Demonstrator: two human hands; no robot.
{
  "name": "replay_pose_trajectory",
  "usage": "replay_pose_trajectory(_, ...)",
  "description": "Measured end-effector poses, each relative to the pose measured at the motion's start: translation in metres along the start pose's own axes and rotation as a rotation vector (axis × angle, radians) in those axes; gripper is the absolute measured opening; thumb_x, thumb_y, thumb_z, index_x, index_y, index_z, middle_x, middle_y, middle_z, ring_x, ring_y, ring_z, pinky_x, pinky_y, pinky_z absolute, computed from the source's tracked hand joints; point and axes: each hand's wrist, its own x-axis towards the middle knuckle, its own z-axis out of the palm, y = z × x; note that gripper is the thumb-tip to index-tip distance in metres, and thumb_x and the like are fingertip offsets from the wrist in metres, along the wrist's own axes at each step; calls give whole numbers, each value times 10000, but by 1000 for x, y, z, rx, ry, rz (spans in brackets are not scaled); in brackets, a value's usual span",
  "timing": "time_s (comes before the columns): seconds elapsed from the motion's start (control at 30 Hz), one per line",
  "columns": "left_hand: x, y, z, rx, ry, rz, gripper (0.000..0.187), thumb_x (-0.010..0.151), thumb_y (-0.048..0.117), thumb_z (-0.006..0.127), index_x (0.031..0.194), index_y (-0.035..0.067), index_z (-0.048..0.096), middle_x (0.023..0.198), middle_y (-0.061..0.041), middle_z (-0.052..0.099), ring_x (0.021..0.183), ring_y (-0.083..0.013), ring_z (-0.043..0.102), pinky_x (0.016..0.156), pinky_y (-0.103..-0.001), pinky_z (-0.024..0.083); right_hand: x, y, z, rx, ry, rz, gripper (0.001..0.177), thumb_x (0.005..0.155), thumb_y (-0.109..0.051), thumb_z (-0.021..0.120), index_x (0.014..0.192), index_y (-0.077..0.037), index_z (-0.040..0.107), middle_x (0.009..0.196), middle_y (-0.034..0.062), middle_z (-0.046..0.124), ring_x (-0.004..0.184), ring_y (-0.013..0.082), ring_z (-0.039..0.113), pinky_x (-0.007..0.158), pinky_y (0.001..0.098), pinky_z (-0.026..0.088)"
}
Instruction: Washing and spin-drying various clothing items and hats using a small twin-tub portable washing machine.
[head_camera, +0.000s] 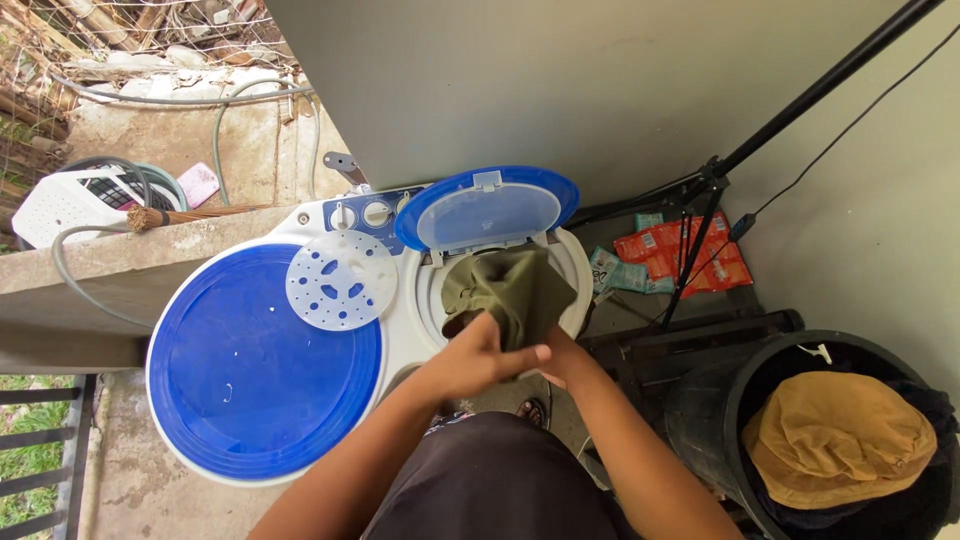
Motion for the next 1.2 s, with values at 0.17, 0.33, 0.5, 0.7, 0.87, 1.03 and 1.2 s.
replay_pose_trajectory(0.17, 19, -33, -19, -45, 3, 449, 486, 950, 143, 776, 1349, -20, 551, 1197, -81, 684, 1093, -151, 628, 971, -321, 535, -3, 6, -6, 359, -173, 14, 524, 962, -233, 646, 1425, -18, 530, 1323, 81, 637, 1184, 199, 629, 991, 363, 532)
replay_pose_trajectory(0.33, 18, -41, -67, -210, 250, 126, 495, 853, 143, 775, 1276, -24, 577, 1116, -102, 747, 991, -168, 719, 884, -315, 597, -55, -64, -15, 302, -24, -85, 487, 936, -209, 682, 1374, -25, 577, 1292, 126, 664, 1183, 202, 618, 1049, 370, 458)
replay_pose_trajectory(0.5, 12, -39, -71, -114, 492, 0, 388, 852, 185, 802, 1096, -84, 665, 949, -122, 756, 832, -161, 707, 745, -316, 577, -64, -62, -72, 189, 498, -335, 587, 832, -73, 793, 1377, -32, 579, 1019, 88, 618, 961, 200, 641, 904, 346, 567)
replay_pose_trajectory(0.7, 28, -32, -43, -246, 379, 31, 388, 855, 209, 800, 1110, -22, 621, 956, -71, 740, 852, -111, 692, 764, -269, 558, -91, -110, 10, -796, 370, -623, 483, 772, -144, 866, 1217, -80, 689, 996, 99, 646, 931, 231, 654, 816, 350, 590)
replay_pose_trajectory(0.87, 38, -45, -43, -205, 200, 124, 294, 849, 64, 723, 1102, -75, 664, 914, -112, 694, 803, -165, 617, 697, -329, 488, -76, -103, 35, -819, 350, -780, 325, 817, -59, 786, 1126, -31, 687, 1102, 123, 714, 1028, 233, 708, 835, 370, 587)
replay_pose_trajectory(1.03, 44, -80, -81, 205, 163, 291, 352, 823, 53, 680, 1166, -18, 635, 1019, -67, 752, 898, -110, 695, 792, -270, 561, -77, -111, 14, -800, 366, -736, 157, 901, -48, 726, 1050, -39, 677, 1005, 97, 754, 940, 200, 750, 811, 335, 602)
replay_pose_trajectory(1.2, 49, -112, -119, -84, 141, -219, 500, 944, 344, 725, 1198, -85, 757, 1000, -140, 788, 842, -236, 648, 754, -350, 509, -90, -131, 5, -696, 457, -608, 153, 957, -116, 705, 1056, -17, 641, 885, 83, 728, 814, 187, 710, 729, 322, 546)
